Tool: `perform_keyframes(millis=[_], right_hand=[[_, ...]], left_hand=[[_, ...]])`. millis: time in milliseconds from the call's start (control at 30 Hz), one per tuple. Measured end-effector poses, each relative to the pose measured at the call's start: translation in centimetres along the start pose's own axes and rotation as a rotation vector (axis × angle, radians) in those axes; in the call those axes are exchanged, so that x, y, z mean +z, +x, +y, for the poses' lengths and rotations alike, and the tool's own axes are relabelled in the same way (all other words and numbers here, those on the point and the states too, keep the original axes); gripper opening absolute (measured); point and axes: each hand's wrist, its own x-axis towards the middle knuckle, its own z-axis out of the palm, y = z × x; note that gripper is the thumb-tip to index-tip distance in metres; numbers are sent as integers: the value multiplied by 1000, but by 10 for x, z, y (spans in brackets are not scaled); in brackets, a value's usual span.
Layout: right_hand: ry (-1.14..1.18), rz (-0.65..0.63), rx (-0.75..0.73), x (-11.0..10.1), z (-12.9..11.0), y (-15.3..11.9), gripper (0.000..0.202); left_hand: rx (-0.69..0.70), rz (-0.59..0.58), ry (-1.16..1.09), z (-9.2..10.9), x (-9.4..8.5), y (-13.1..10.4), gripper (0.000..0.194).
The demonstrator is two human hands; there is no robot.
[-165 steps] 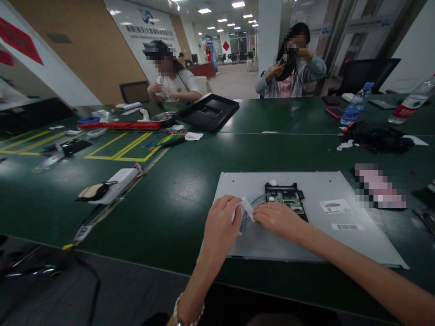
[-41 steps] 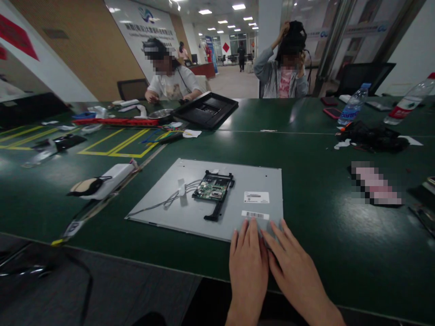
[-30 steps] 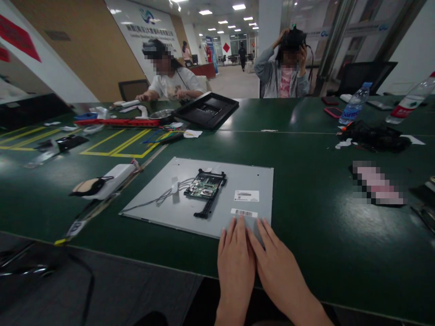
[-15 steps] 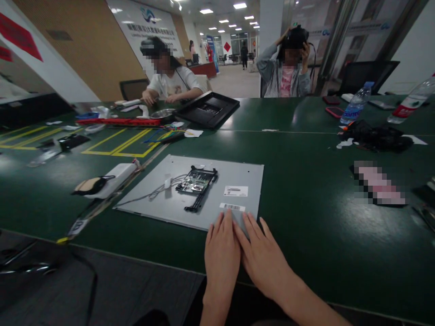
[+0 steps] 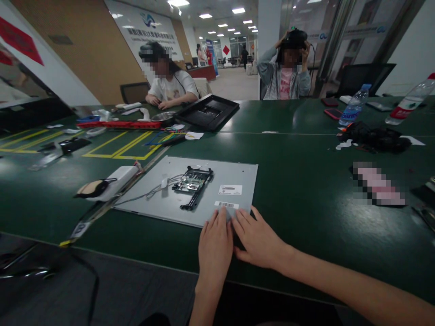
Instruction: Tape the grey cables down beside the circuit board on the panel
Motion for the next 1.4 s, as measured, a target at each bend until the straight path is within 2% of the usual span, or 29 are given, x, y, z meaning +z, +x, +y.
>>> perform_keyframes(millis=[133, 233, 300, 400, 467, 567, 667, 833, 1133, 1267, 1400], right_hand=[[-25, 23, -68, 1, 11, 5, 56], [7, 33, -78, 1, 18, 6, 52], [44, 36, -61, 1, 19, 7, 50], [108, 30, -23, 2, 17, 7, 48], [143, 26, -3, 3, 14, 7, 47], [167, 35, 10, 4, 13, 8, 46], [179, 42, 6, 5, 13, 8, 47], [192, 42, 8, 3, 13, 9, 47], [221, 49, 7, 5, 15, 11, 46], [230, 62, -1, 9, 17, 11, 47], [239, 66, -5, 9, 17, 12, 47]], left_hand=[[34, -31, 6, -6, -6, 7, 38], [61, -67, -25, -19, -16, 18, 36], [52, -33, -19, -31, -25, 30, 36], [18, 96, 35, -55, -34, 54, 42], [-5, 103, 90, -74, -34, 72, 50], [-84, 20, 157, -100, -24, 95, 61], [-116, -38, 171, -118, -13, 112, 56], [-132, -39, 207, -121, -4, 138, 43], [-310, 43, 237, -123, 10, 198, 44], [-356, 19, 267, -129, 16, 207, 43], [-333, -29, 281, -137, 12, 209, 45]])
